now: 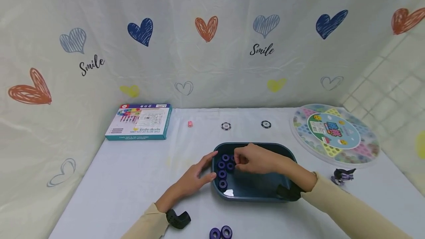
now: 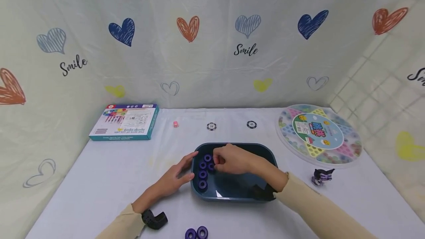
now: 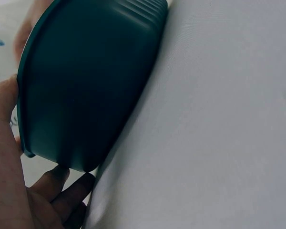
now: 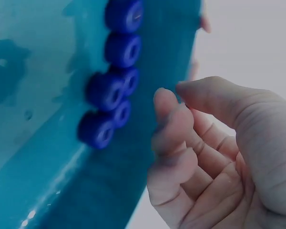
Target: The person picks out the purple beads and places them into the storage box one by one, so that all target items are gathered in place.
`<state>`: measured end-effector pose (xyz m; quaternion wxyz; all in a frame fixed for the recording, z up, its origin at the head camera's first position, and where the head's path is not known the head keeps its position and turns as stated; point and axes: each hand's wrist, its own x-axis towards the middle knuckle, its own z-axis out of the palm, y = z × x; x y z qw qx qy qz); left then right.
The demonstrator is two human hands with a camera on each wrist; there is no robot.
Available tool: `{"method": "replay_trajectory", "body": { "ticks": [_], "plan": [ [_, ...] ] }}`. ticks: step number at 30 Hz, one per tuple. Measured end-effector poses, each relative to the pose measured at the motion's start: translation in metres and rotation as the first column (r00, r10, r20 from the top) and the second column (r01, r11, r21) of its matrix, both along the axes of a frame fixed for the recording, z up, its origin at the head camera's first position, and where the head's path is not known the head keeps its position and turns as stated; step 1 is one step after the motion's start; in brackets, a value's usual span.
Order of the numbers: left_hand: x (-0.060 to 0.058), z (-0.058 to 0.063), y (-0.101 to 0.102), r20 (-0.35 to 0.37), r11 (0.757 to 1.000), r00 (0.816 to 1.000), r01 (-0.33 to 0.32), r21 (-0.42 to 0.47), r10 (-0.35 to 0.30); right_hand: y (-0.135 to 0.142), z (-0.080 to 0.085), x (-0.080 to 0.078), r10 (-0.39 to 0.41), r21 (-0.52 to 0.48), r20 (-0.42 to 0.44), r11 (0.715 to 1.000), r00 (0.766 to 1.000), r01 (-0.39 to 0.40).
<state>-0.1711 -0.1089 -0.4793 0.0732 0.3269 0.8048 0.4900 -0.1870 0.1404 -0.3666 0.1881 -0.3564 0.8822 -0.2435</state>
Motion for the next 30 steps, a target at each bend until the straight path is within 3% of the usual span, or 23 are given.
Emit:
{"method": "replay_trajectory", "body": {
  "ticks": [5, 9, 14, 17, 21, 30],
  "plan": [
    [0.007, 0.016, 0.001, -0.013, 1.000, 1.000, 0.012, 0.021, -0.012, -0.003, 0.009, 0.029, 0.024, -0.019, -0.056, 0.999, 0.998, -0.025],
    [0.013, 0.031, 0.003, -0.010, 0.999, 1.000, 0.030, 0.032, -0.029, -0.008, 0.011, 0.058, 0.049, -0.013, -0.046, 0.999, 0.998, -0.050],
    [0.014, 0.038, 0.004, -0.008, 0.999, 1.000, 0.028, 0.026, -0.027, -0.010, 0.002, 0.092, 0.112, 0.005, 0.003, 0.994, 0.994, -0.112],
    [0.014, 0.039, 0.005, 0.004, 0.999, 1.000, 0.027, 0.027, -0.027, -0.009, -0.009, 0.108, 0.135, 0.051, 0.111, 0.989, 0.985, -0.142],
    [0.014, 0.039, 0.004, 0.010, 0.999, 1.000, 0.028, 0.020, -0.028, -0.007, -0.026, 0.120, 0.181, 0.102, 0.198, 0.974, 0.963, -0.204],
    [0.014, 0.038, 0.002, 0.012, 0.999, 0.999, 0.033, 0.021, -0.033, -0.007, -0.048, 0.128, 0.237, 0.020, 0.155, 0.970, 0.959, -0.243]
  ]
}}
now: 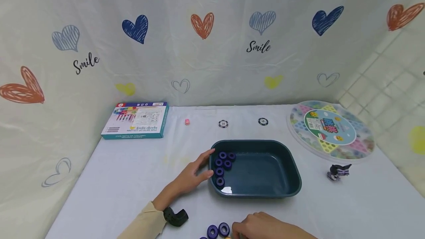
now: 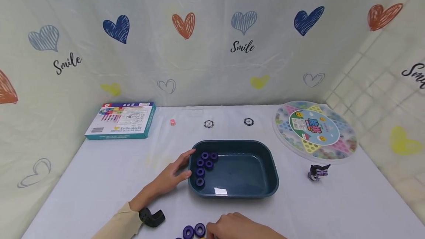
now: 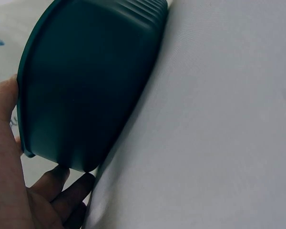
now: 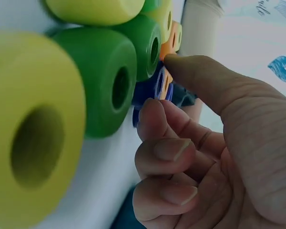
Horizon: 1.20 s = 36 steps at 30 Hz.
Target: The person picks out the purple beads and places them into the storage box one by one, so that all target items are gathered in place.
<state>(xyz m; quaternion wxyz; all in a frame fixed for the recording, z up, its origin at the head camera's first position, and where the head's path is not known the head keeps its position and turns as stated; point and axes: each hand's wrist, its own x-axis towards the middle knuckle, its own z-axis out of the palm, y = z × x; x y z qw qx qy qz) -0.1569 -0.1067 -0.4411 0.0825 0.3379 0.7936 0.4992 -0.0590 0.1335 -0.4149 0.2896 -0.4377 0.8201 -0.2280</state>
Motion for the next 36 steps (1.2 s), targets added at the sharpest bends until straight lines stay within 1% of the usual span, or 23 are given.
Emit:
{"method": "replay_trajectory", "body": {
  "ticks": [3, 6, 8, 10, 13, 14, 17, 21, 23, 26, 32, 36],
  "plan": [
    [0.000, 0.000, 0.000, 0.001, 1.000, 1.000, -0.002, -0.002, 0.002, 0.000, -0.002, -0.001, -0.010, 0.005, 0.022, 1.000, 1.000, 0.009],
    [0.000, 0.000, 0.000, 0.007, 1.000, 1.000, -0.009, -0.006, 0.009, 0.001, 0.000, -0.004, -0.047, 0.052, 0.038, 0.998, 0.998, 0.045],
    [0.000, 0.000, 0.000, 0.010, 1.000, 1.000, -0.010, -0.005, 0.010, 0.004, 0.004, -0.006, -0.101, 0.096, 0.047, 0.991, 0.994, 0.096],
    [0.000, -0.001, 0.000, 0.013, 1.000, 1.000, -0.006, -0.003, 0.007, 0.009, 0.006, -0.008, -0.157, 0.121, 0.045, 0.981, 0.987, 0.151],
    [0.001, -0.001, -0.001, 0.014, 1.000, 1.000, -0.008, -0.001, 0.008, 0.019, 0.009, -0.011, -0.252, 0.132, 0.073, 0.962, 0.965, 0.241],
    [0.001, -0.001, -0.001, 0.015, 1.000, 1.000, -0.009, -0.003, 0.009, 0.023, 0.009, -0.011, -0.275, 0.122, 0.086, 0.957, 0.958, 0.263],
    [0.001, -0.001, -0.001, 0.015, 1.000, 1.000, -0.010, -0.005, 0.010, 0.037, 0.007, -0.012, -0.320, 0.080, 0.128, 0.947, 0.939, 0.312],
    [0.000, -0.001, -0.001, 0.012, 1.000, 1.000, -0.008, -0.007, 0.008, 0.058, 0.002, -0.012, -0.351, 0.015, 0.195, 0.935, 0.916, 0.355],
    [0.000, 0.000, 0.000, 0.013, 1.000, 1.000, -0.009, -0.007, 0.009, 0.070, 0.000, -0.012, -0.381, 0.009, 0.238, 0.921, 0.893, 0.390],
    [0.000, 0.000, 0.000, 0.014, 1.000, 1.000, -0.007, -0.011, 0.007, 0.085, -0.002, -0.010, -0.432, 0.018, 0.271, 0.896, 0.860, 0.444],
    [0.000, -0.001, -0.001, 0.013, 1.000, 1.000, -0.002, -0.008, 0.002, 0.102, -0.007, -0.005, -0.446, -0.024, 0.356, 0.874, 0.821, 0.485],
    [-0.001, -0.001, -0.001, 0.015, 1.000, 1.000, -0.002, -0.006, 0.002, 0.104, -0.005, -0.004, -0.463, -0.011, 0.398, 0.861, 0.792, 0.509]
  ]
}}
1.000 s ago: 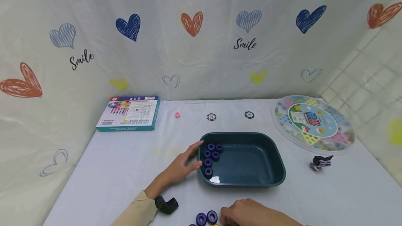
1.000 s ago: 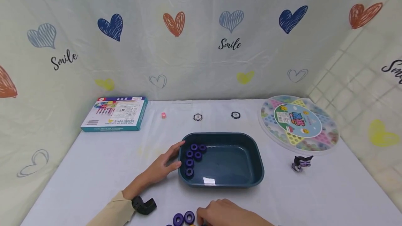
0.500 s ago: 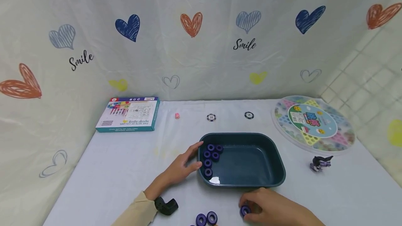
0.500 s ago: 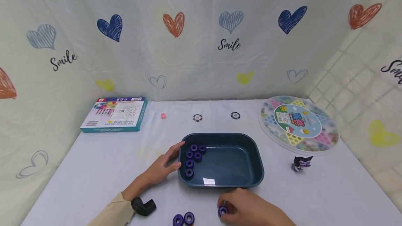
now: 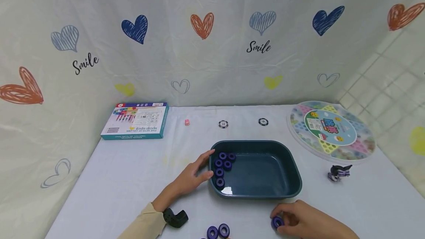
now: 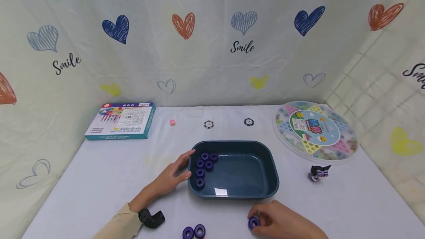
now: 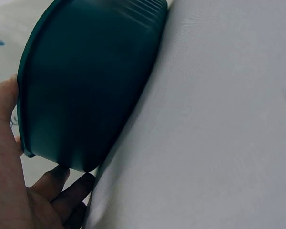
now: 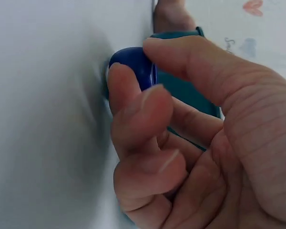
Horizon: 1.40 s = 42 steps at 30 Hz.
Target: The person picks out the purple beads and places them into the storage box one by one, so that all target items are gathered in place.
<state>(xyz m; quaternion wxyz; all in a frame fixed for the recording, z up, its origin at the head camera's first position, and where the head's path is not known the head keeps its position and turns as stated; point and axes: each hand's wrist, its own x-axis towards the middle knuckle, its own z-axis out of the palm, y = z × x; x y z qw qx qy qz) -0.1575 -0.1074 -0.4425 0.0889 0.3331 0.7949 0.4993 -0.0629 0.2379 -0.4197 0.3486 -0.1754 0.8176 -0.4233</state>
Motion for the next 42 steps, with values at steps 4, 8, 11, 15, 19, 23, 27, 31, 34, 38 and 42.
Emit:
{"method": "replay_trajectory", "body": {
  "ticks": [4, 8, 11, 15, 19, 23, 27, 31, 34, 38, 42],
  "plan": [
    [0.000, 0.000, 0.001, 0.000, 1.000, 1.000, 0.000, -0.001, 0.000, -0.001, 0.013, 0.000, 0.026, -0.027, 0.014, 0.999, 1.000, -0.026],
    [0.000, 0.001, 0.001, -0.002, 1.000, 1.000, -0.001, -0.003, 0.001, -0.004, 0.033, -0.009, 0.145, -0.084, -0.124, 0.984, 0.982, -0.156],
    [0.000, 0.001, 0.001, 0.000, 1.000, 1.000, -0.007, -0.002, 0.007, -0.008, 0.046, -0.020, 0.204, -0.101, -0.251, 0.967, 0.946, -0.235],
    [0.001, 0.001, 0.000, 0.004, 1.000, 1.000, -0.013, -0.003, 0.013, -0.018, 0.058, -0.040, 0.213, -0.072, -0.312, 0.966, 0.926, -0.247],
    [0.002, 0.002, 0.000, -0.006, 1.000, 1.000, -0.015, 0.002, 0.015, -0.031, 0.063, -0.061, 0.217, -0.008, -0.337, 0.972, 0.916, -0.233],
    [0.003, 0.002, 0.000, -0.013, 1.000, 1.000, -0.010, 0.005, 0.010, -0.044, 0.063, -0.082, 0.230, 0.074, -0.337, 0.973, 0.913, -0.218],
    [0.002, 0.001, 0.000, -0.021, 1.000, 1.000, 0.005, 0.015, -0.005, -0.057, 0.058, -0.099, 0.262, 0.140, -0.342, 0.964, 0.903, -0.227],
    [-0.001, -0.006, -0.001, -0.033, 0.999, 0.999, 0.012, 0.035, -0.011, -0.071, 0.050, -0.115, 0.309, 0.194, -0.333, 0.947, 0.891, -0.256],
    [-0.007, -0.019, -0.001, -0.039, 0.999, 0.999, 0.003, 0.032, -0.002, -0.080, 0.044, -0.125, 0.347, 0.230, -0.294, 0.930, 0.890, -0.287],
    [-0.015, -0.036, -0.003, -0.037, 1.000, 0.999, -0.010, 0.008, 0.010, -0.091, 0.036, -0.133, 0.377, 0.252, -0.191, 0.911, 0.906, -0.326],
    [-0.017, -0.041, -0.003, -0.031, 1.000, 1.000, -0.002, 0.007, 0.002, -0.096, 0.029, -0.136, 0.390, 0.250, -0.116, 0.902, 0.913, -0.353]
  ]
}}
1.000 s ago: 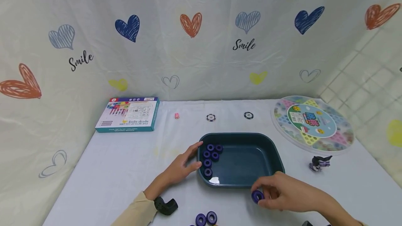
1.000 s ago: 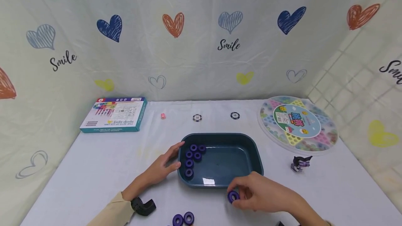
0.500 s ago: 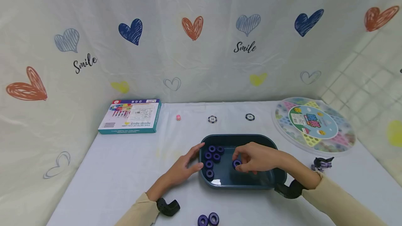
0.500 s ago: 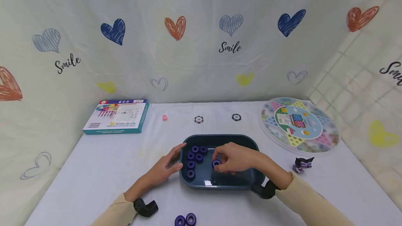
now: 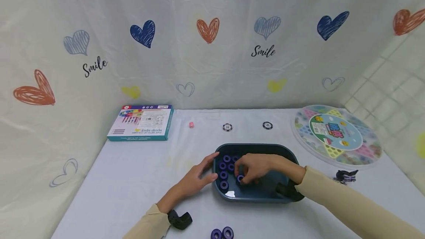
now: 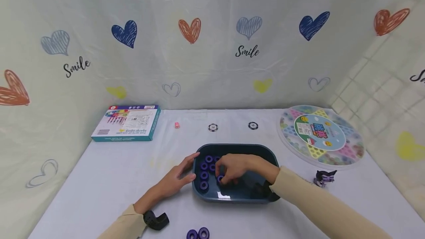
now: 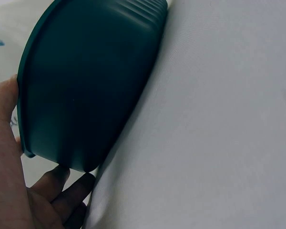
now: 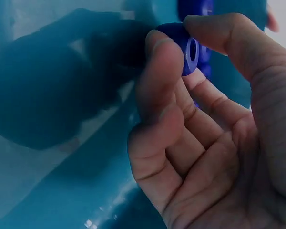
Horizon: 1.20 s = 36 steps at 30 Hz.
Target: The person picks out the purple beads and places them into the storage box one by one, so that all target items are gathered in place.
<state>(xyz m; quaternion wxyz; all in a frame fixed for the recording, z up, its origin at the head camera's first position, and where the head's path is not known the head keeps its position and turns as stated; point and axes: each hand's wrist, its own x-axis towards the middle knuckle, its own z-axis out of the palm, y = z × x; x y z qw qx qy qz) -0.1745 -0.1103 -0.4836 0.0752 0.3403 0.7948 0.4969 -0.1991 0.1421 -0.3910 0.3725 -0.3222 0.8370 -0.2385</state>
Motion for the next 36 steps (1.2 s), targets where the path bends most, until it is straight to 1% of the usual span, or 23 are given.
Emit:
{"method": "replay_trajectory", "body": {
  "ticks": [2, 4, 9, 11, 13, 16, 22, 24, 27, 29, 31, 34, 36],
  "plan": [
    [0.000, 0.001, 0.001, 0.001, 1.000, 1.000, 0.003, -0.002, -0.003, -0.001, -0.002, 0.000, 0.001, 0.006, 0.014, 1.000, 1.000, -0.001],
    [0.001, 0.003, 0.001, -0.015, 1.000, 1.000, 0.004, -0.003, -0.004, -0.001, -0.002, 0.000, -0.001, 0.013, 0.009, 1.000, 1.000, 0.001],
    [0.013, 0.034, 0.001, -0.014, 1.000, 1.000, -0.002, -0.007, 0.001, 0.000, 0.003, 0.002, -0.011, 0.000, -0.024, 1.000, 1.000, 0.011],
    [0.017, 0.045, 0.001, -0.001, 1.000, 1.000, -0.004, -0.010, 0.004, 0.000, 0.004, 0.002, -0.016, -0.019, -0.035, 1.000, 0.999, 0.015],
    [0.017, 0.045, 0.001, -0.008, 1.000, 1.000, -0.003, -0.006, 0.003, 0.000, 0.002, 0.001, -0.020, -0.036, -0.047, 0.999, 0.999, 0.018],
    [0.015, 0.039, 0.001, -0.014, 1.000, 1.000, -0.001, 0.005, 0.001, -0.002, -0.001, 0.000, -0.022, -0.064, -0.062, 0.998, 0.998, 0.018],
    [0.003, 0.008, 0.002, -0.018, 1.000, 1.000, -0.010, -0.009, 0.010, -0.005, -0.005, -0.002, -0.016, -0.116, -0.088, 0.993, 0.996, 0.006],
    [0.001, 0.002, 0.002, -0.013, 1.000, 1.000, -0.012, -0.015, 0.012, -0.006, -0.005, -0.002, -0.017, -0.121, -0.094, 0.993, 0.995, 0.006],
    [0.002, 0.005, 0.003, -0.013, 1.000, 1.000, -0.012, -0.017, 0.012, -0.006, -0.005, -0.002, -0.019, -0.119, -0.104, 0.993, 0.994, 0.007],
    [0.006, 0.013, 0.003, -0.010, 1.000, 1.000, -0.012, -0.013, 0.012, -0.006, -0.005, -0.002, -0.022, -0.119, -0.107, 0.993, 0.994, 0.009],
    [0.010, 0.023, 0.003, -0.006, 1.000, 1.000, -0.010, -0.011, 0.010, -0.006, -0.004, -0.002, -0.022, -0.120, -0.111, 0.993, 0.994, 0.009],
    [0.016, 0.037, 0.003, 0.005, 1.000, 1.000, -0.006, -0.005, 0.006, -0.006, 0.001, -0.001, -0.023, -0.118, -0.120, 0.993, 0.992, 0.009],
    [0.017, 0.039, 0.003, 0.010, 1.000, 1.000, -0.007, -0.006, 0.007, -0.005, 0.006, 0.001, -0.024, -0.114, -0.142, 0.993, 0.990, 0.007]
  ]
}}
